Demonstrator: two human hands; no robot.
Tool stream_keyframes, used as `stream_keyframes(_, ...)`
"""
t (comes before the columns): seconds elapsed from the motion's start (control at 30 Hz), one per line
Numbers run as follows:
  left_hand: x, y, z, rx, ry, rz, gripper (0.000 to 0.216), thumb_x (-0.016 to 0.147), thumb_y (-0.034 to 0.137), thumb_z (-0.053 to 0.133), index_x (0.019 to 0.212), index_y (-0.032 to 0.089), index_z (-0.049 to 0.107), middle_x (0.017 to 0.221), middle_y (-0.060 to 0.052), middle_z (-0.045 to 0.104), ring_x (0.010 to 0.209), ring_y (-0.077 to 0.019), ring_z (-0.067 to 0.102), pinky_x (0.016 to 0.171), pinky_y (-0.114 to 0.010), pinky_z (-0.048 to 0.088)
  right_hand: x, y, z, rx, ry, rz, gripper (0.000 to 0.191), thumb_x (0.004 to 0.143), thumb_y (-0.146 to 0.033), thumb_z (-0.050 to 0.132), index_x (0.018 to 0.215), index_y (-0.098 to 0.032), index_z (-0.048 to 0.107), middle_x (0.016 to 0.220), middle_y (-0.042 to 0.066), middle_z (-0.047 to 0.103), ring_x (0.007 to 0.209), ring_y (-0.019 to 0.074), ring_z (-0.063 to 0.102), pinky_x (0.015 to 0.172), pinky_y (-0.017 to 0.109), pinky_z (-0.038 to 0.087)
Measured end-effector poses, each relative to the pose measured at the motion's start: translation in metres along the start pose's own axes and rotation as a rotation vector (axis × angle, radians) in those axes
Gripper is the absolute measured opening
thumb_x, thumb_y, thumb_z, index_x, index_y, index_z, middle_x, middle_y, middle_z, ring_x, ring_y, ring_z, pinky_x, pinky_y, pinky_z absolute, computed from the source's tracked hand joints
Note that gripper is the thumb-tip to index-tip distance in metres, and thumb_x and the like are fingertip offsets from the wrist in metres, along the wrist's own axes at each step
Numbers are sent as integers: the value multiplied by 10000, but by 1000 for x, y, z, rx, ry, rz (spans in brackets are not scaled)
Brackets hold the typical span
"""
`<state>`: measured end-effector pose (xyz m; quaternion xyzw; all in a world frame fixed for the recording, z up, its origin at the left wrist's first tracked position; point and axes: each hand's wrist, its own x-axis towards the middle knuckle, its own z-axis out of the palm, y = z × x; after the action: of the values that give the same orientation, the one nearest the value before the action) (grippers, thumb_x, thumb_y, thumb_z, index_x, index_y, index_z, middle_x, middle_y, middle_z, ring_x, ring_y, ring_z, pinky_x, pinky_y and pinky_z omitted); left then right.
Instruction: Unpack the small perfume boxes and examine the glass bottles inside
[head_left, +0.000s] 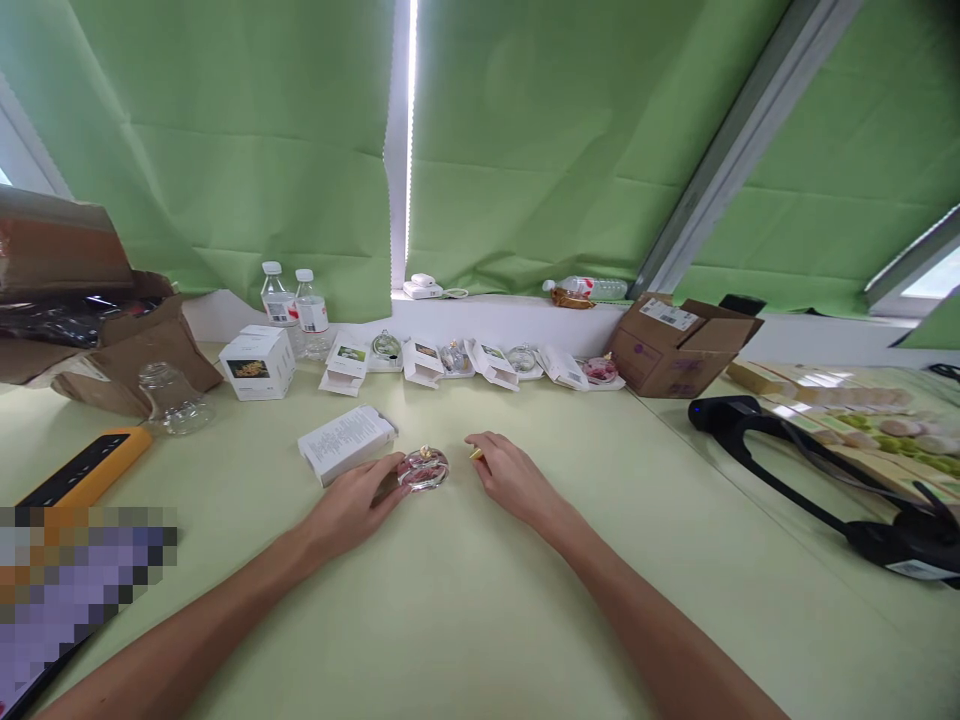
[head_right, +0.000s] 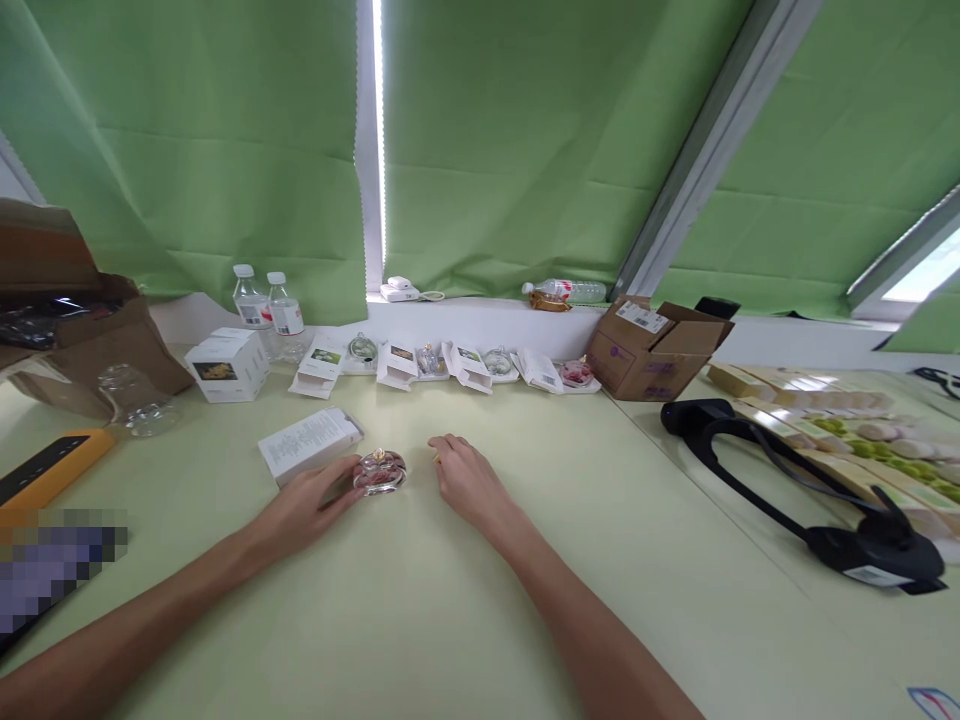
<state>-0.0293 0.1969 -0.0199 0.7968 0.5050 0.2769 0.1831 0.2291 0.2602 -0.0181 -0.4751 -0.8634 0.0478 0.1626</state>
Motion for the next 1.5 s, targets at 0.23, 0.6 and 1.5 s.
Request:
stream_keyframes(0.23, 0, 0, 0, 21, -25, -19, 346, 939, 425, 388, 1230, 266, 487, 1093, -47, 666, 941, -237, 632, 774, -329, 480, 1, 2, 0, 61, 19, 14, 283, 893, -121, 420, 1098, -177, 607, 1084, 90, 635, 1025, 204, 581, 878, 301, 430)
stream_keyframes(0.6, -1, -2, 1, 28, -22, -15, 331, 940, 419, 402, 1225, 271, 481, 1087, -33, 666, 944, -227, 629, 767, -313, 476, 4, 9, -9, 64, 105, 218, 304, 874, -177, 455, 1171, -190, 518, 1027, 74, 660, 916, 200, 613, 763, 271, 413)
stream_keyframes(1.5, 0, -2, 1, 26, -36, -8, 322, 949, 413, 388, 1223, 269, 477, 1092, -26, 666, 926, -218, 630, 750, -309, 465, 3, 9, -1, -6, 129, -10, 443, 960, -332, 378, 1364, -158, 434, 1434, 119, 433, 1326, 226, 403, 1065, 385, 374)
